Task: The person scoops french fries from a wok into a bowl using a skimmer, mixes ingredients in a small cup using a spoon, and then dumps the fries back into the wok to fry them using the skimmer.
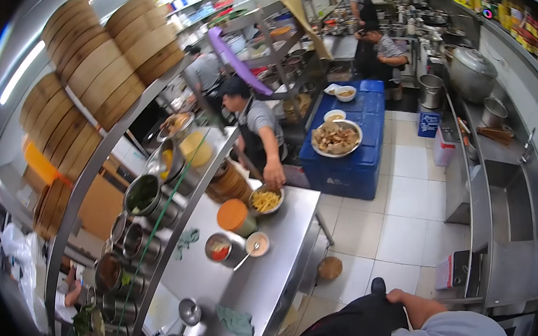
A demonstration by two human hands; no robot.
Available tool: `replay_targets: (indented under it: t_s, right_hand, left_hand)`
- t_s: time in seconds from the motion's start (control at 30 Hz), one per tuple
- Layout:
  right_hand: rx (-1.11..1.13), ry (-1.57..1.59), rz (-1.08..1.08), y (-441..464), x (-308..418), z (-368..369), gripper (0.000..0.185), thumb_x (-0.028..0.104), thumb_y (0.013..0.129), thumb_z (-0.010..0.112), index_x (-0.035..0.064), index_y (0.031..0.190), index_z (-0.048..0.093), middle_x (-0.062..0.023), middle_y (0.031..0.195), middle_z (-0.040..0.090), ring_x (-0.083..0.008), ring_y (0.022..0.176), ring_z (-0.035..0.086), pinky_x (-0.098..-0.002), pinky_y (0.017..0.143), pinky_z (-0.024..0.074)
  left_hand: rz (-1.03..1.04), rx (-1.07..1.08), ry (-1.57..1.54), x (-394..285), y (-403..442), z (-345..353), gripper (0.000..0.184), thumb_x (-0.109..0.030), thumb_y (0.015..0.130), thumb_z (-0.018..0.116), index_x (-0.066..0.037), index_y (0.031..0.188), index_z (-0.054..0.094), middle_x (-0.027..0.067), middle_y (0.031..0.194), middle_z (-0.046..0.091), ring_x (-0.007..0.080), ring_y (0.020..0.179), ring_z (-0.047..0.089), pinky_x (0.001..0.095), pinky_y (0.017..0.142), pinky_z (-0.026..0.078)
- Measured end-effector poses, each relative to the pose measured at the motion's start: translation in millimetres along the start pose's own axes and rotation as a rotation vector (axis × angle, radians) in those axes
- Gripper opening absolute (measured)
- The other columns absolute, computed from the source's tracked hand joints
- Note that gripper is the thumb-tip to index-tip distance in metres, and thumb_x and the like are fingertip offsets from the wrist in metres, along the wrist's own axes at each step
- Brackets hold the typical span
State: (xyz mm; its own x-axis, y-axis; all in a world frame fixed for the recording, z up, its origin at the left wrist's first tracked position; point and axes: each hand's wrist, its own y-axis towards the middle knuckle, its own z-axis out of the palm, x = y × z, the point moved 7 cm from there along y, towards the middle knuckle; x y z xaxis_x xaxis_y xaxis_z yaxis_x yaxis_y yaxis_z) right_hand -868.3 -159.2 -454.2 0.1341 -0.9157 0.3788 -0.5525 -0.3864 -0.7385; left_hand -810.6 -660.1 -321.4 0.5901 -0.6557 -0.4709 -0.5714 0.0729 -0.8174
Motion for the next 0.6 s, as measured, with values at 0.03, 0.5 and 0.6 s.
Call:
replay_targets:
  t_s: [0.03,0.5,0.6]
  right_hand:
    - [-0.017,0.021,0.021,-7.9,-0.1,-9.2,0.046,0.04,0.094,0.042,0.0065,0.111,0.069,-0.0215,0.11,0.068,-0.0413,0.104,0.063,-0.0497,0.092,0.0484]
    - [-0.272,0.942,0.487,-123.1,-131.4,-66.2,0.039,0.034,0.092,0.058,-0.0006,0.106,0.07,-0.0165,0.101,0.07,-0.0254,0.094,0.067,-0.0386,0.079,0.0548]
    - [-0.29,0.495,0.215,-106.3,-168.1,-76.3,0.033,0.025,0.093,0.058,-0.0045,0.101,0.07,-0.0135,0.098,0.071,-0.0218,0.092,0.066,-0.0371,0.083,0.0532]
  left_hand:
    - [-0.005,0.016,0.022,-10.5,8.1,-0.1,0.034,-0.033,0.092,0.054,-0.011,0.114,0.068,0.0074,0.102,0.069,0.0229,0.087,0.067,0.0411,0.069,0.053]
    - [0.336,-0.081,0.405,-220.6,167.0,8.9,0.048,-0.041,0.092,0.056,-0.005,0.124,0.063,0.0176,0.111,0.069,0.034,0.103,0.066,0.0427,0.088,0.051]
    - [0.465,-0.083,0.05,-317.0,149.4,27.0,0.041,-0.032,0.09,0.056,-0.006,0.121,0.065,0.0142,0.099,0.071,0.0286,0.082,0.068,0.0377,0.08,0.053]
